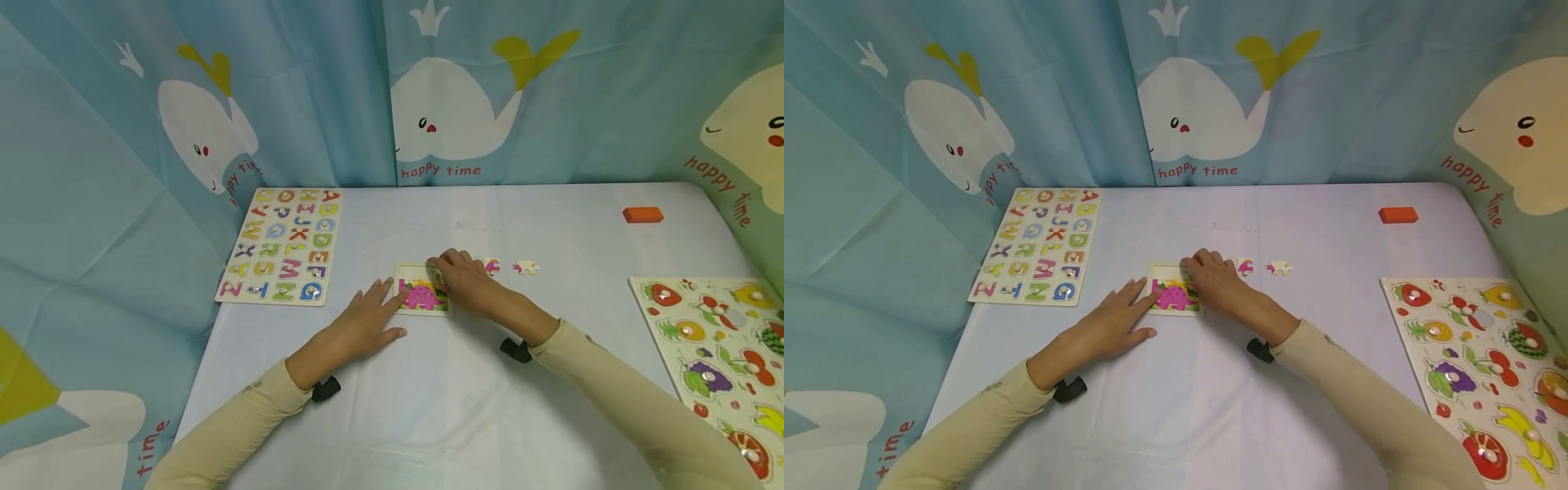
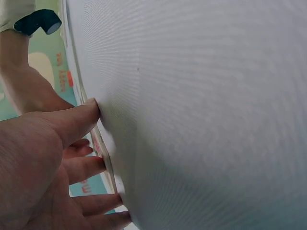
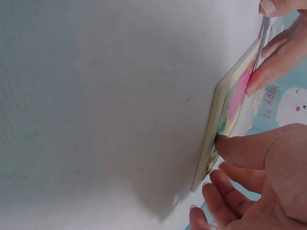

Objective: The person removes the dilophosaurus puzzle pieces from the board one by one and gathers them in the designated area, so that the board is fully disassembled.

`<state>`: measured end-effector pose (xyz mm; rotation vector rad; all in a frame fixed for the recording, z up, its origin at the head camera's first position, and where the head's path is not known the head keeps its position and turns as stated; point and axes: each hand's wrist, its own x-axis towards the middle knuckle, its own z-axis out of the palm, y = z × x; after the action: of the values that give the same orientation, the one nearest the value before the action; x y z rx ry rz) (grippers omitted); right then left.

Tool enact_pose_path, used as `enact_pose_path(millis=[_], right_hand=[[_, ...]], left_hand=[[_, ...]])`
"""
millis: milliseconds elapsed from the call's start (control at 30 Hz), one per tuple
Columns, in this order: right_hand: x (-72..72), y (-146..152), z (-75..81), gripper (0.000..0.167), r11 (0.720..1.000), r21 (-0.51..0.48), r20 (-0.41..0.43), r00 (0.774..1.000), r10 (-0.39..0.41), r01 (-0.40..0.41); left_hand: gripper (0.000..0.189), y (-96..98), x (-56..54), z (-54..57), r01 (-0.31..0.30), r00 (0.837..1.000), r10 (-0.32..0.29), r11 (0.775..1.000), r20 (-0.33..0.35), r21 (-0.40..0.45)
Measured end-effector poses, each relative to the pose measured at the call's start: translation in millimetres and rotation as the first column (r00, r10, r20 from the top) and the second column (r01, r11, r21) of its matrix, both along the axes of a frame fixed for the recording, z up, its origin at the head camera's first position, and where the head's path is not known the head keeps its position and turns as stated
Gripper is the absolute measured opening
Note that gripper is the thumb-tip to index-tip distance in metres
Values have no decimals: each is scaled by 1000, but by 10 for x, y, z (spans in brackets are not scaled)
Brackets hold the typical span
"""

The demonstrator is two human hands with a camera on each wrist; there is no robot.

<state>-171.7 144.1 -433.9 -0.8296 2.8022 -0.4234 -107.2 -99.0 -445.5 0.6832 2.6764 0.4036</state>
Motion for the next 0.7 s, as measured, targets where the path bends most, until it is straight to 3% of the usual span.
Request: enact_pose_path(millis=[333, 700], right_hand=[[-16, 21, -27, 43, 999, -45, -22, 1000, 9, -10], [-7, 38, -23, 44, 994, -106, -10, 1000, -15, 14]], left_hand=[[73, -2, 1, 3, -1, 1000, 1, 1000, -2, 3], [73, -2, 7, 14, -3, 1000, 3, 1000, 1, 6]])
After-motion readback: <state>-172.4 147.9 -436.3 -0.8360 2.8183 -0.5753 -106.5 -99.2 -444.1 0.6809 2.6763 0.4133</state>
